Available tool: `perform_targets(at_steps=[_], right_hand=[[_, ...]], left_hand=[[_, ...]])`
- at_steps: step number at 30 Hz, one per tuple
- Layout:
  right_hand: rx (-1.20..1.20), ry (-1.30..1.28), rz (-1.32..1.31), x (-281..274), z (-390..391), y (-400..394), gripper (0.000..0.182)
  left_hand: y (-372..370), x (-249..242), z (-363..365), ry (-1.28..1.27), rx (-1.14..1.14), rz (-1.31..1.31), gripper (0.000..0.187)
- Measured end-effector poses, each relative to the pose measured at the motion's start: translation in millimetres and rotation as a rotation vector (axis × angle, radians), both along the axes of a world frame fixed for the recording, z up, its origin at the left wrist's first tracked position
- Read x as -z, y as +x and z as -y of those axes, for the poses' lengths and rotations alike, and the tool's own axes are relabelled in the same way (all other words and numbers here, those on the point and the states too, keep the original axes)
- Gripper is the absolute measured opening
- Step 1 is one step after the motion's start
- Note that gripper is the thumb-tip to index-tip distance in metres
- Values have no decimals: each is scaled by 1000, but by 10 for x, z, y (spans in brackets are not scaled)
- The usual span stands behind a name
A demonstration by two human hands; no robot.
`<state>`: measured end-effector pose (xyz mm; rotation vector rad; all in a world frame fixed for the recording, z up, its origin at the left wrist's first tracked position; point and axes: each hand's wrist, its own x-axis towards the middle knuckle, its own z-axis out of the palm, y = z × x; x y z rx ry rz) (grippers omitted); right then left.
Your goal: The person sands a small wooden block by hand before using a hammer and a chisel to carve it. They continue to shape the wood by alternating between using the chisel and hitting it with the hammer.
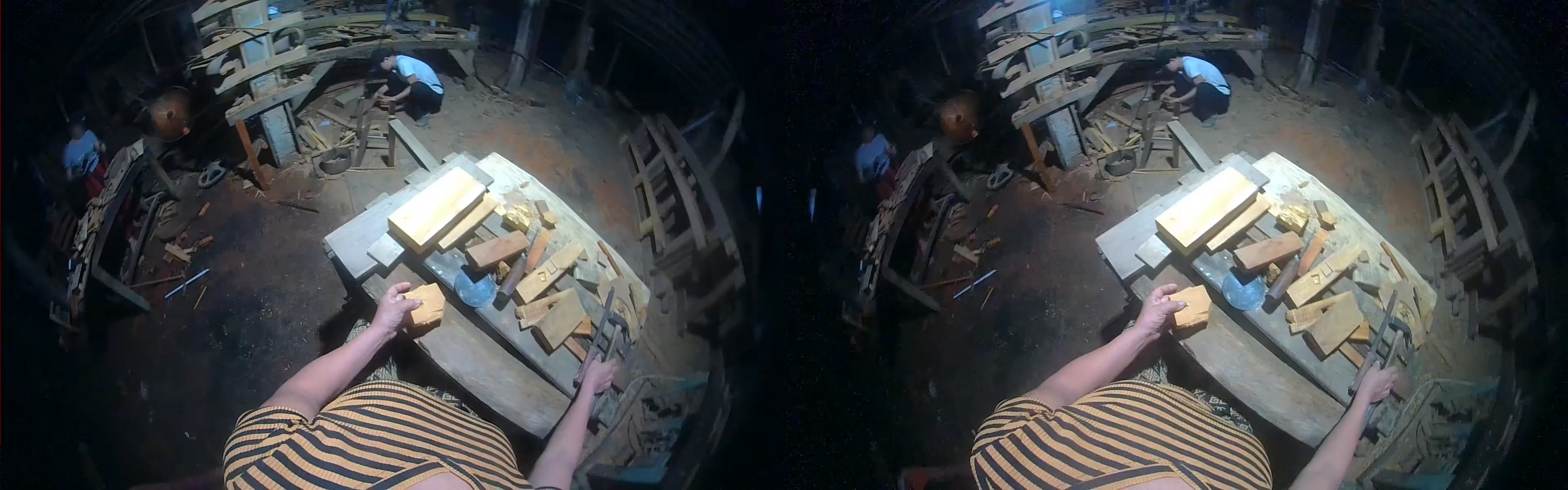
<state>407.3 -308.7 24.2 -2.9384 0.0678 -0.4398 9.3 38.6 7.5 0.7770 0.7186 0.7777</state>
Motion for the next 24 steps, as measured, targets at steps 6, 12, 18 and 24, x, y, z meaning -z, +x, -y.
perform_targets(at_steps=[6,12,18,24], right_hand=[[-3,40,1,-117,-47,-106,44],[-4,52,17,-136,-67,-132,40],[-10,54,10,-117,-49,-100,41],[-1,52,6,-163,-81,-140,42]], left_hand=[[-26,-67,6,5,42,-1,60],[-23,-36,-26,10,54,10,61],[-27,-32,-35,42,55,-44,60],[-29,-46,-40,58,54,-58,57]])
